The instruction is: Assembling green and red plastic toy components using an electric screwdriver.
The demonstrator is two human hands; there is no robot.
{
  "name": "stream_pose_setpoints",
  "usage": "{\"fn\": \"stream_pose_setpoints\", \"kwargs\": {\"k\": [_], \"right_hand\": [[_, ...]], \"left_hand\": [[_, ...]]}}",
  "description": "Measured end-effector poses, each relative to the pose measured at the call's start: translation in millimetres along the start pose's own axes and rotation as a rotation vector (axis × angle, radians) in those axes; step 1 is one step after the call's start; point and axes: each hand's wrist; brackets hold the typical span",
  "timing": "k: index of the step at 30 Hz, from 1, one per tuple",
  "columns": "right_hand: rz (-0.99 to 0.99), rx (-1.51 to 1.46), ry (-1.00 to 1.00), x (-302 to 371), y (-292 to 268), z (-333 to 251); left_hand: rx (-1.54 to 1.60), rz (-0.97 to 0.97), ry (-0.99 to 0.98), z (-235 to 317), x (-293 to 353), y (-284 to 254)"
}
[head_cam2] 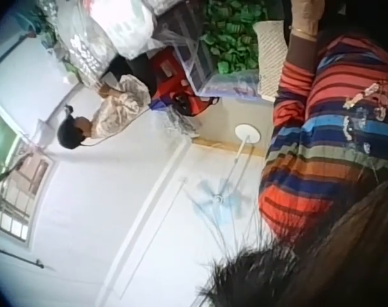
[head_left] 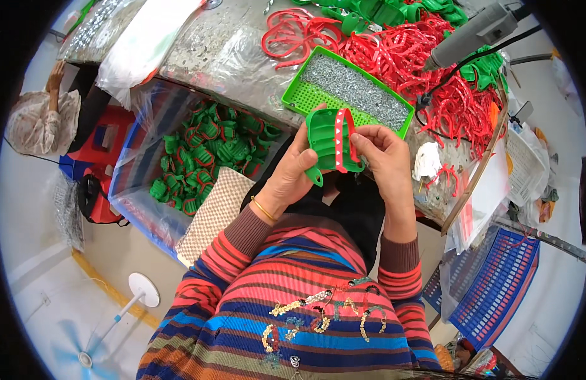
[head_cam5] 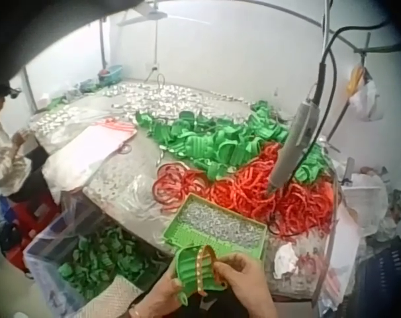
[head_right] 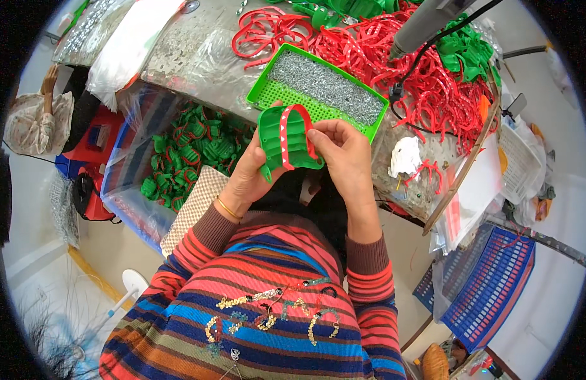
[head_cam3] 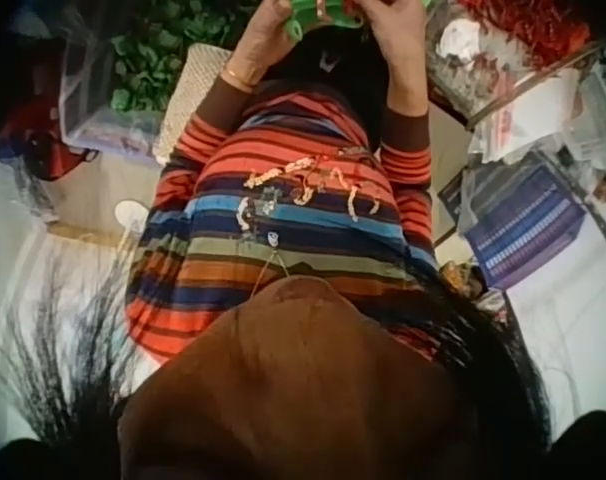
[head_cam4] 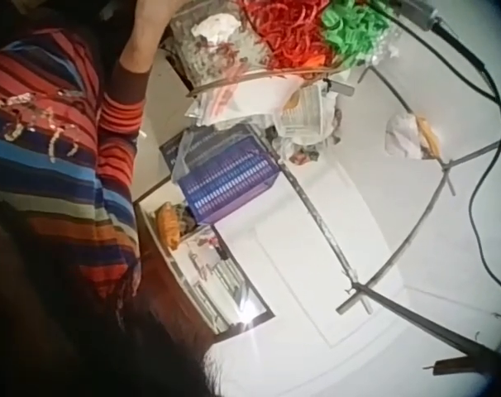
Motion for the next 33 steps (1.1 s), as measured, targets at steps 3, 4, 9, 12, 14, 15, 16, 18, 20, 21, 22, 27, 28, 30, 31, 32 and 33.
{"fn": "stream_pose_setpoints", "kwargs": {"k": [3, 4, 9, 12, 14, 15, 16, 18, 20, 21, 22, 27, 28, 30, 31, 32, 33], "right_hand": [[0.012, 0.0, -0.012, 0.0, 0.1, 2.3], [0.012, 0.002, -0.016, 0.0, 0.3, 2.9], [0.033, 0.013, -0.015, 0.2, 2.2, 5.5], [0.043, 0.021, -0.012, 1.7, 6.0, 1.6], [0.049, 0.03, -0.011, 1.8, 7.5, 1.8], [0.055, 0.036, -0.013, 1.0, 7.3, 2.6], [0.061, 0.042, -0.015, 0.6, 7.4, 3.2], [0.066, 0.062, -0.011, 0.8, 9.1, 3.0], [0.071, 0.083, -0.007, 1.1, 10.7, 2.9], [0.085, 0.117, -0.005, 1.2, 11.4, 3.1], [0.099, 0.152, -0.003, 1.1, 12.0, 3.5], [0.112, 0.17, -0.009, 0.2, 13.6, 7.9], [0.114, 0.173, -0.009, 0.2, 14.3, 8.1], [0.115, 0.184, -0.003, -0.4, 14.3, 9.5], [0.118, 0.194, 0.001, -0.7, 14.0, 10.1], [0.117, 0.195, 0.003, -0.9, 13.6, 10.4], [0.106, 0.183, 0.002, -1.2, 12.7, 10.6]], "left_hand": [[-0.015, -0.022, 0.014, -1.7, -0.8, -3.3], [-0.014, -0.019, 0.014, -1.9, -0.7, -4.1], [-0.032, -0.018, 0.035, -2.2, 1.3, -5.5], [-0.035, -0.021, 0.036, -0.9, 1.0, -6.7], [-0.051, -0.017, 0.04, -1.7, 0.8, -7.0], [-0.068, -0.017, 0.044, -2.0, 0.6, -7.0], [-0.067, -0.014, 0.044, -2.0, 0.4, -7.2], [-0.081, -0.024, 0.045, -1.4, 0.5, -7.7], [-0.088, -0.017, 0.038, -1.2, 0.7, -7.2], [-0.095, -0.013, 0.029, -1.2, 0.8, -7.0], [-0.093, -0.01, 0.03, -1.1, 1.2, -6.8], [-0.143, -0.003, 0.043, -4.7, 1.6, -8.8], [-0.142, 0.001, 0.044, -4.6, 2.2, -8.8], [-0.161, 0.009, 0.051, -4.2, 2.3, -8.3], [-0.16, 0.011, 0.05, -4.4, 2.1, -9.2], [-0.138, 0.012, 0.039, -4.8, 1.9, -10.8], [-0.117, 0.014, 0.027, -5.1, 1.9, -12.0]]}}
Point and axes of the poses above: each hand's wrist, its own x-axis away from the middle knuckle, its own y-axis out of the palm, z = x × y, and after that the axes turned 5 degrees about -z, right-handed
